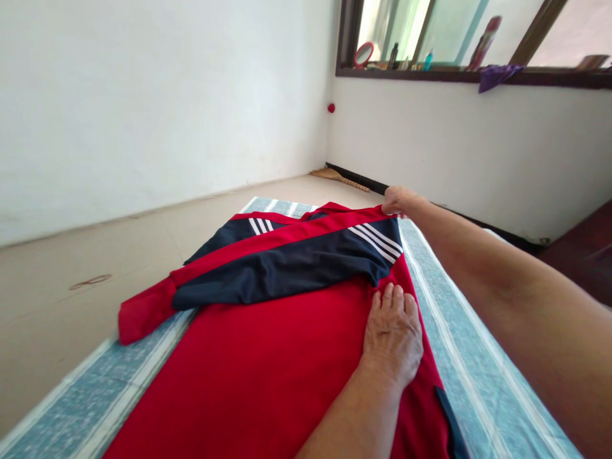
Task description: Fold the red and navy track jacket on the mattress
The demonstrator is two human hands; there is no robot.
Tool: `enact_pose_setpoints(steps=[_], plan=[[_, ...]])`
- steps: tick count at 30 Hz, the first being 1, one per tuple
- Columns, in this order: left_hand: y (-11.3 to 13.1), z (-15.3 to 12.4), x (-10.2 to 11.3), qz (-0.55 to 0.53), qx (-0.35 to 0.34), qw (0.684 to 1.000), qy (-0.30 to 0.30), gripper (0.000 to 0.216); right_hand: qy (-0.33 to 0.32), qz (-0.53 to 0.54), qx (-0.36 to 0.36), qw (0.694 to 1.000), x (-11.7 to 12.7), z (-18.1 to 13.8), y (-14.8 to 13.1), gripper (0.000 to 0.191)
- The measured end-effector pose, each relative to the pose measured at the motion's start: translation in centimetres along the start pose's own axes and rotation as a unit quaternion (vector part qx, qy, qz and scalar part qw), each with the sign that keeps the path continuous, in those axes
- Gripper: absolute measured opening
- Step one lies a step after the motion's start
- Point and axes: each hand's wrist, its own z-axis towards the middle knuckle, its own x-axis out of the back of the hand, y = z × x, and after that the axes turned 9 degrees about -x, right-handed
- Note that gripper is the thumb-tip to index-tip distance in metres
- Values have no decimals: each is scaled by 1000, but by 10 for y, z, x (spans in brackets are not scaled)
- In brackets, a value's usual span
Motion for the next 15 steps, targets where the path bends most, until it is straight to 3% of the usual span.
enact_pose_setpoints(steps=[3, 8, 11, 15], plan=[[-2, 1, -3, 20, 9, 1000, 0, 44, 29, 53, -14, 998, -22, -11, -3, 28], [-3, 1, -6, 40, 5, 999, 15, 47, 23, 101, -53, 993, -57, -22, 4, 26], [-1, 1, -4, 41, -12, 999, 18, 45, -4, 148, -86, 985, -42, -16, 13, 19], [1, 0, -1, 39, -27, 999, 23, 43, -59, 266, -136, 953, -7, -9, 22, 11]])
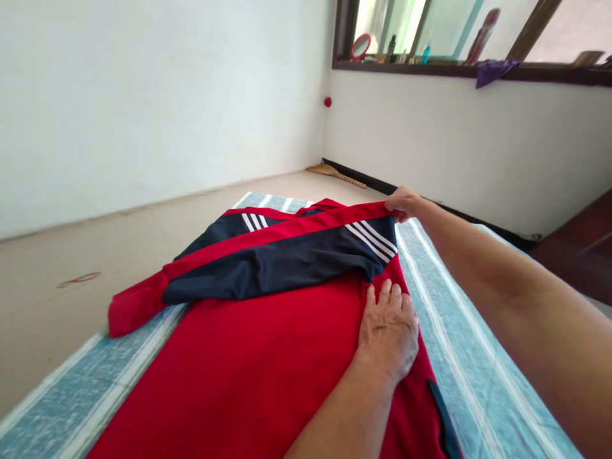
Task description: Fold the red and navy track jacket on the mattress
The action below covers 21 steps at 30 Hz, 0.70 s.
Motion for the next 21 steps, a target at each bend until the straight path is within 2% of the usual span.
enact_pose_setpoints(steps=[3, 8, 14, 17, 21], plan=[[-1, 0, 1, 3, -4, 1000, -3, 43, -22, 43, -18, 999, 8, -3, 0, 10], [-1, 0, 1, 1, -2, 1000, -19, 42, -42, 104, -35, 993, -10, -8, 15, 13], [-1, 1, 0, 11, 0, 1000, -15, 41, -86, 162, 27, 983, -7, 0, 29, 14], [-1, 1, -2, 12, 4, 1000, -13, 40, -61, 169, 56, 982, -12, 8, 32, 16], [-2, 1, -3, 6, 8, 1000, -17, 39, 21, 161, 61, 985, -40, 18, 36, 31]])
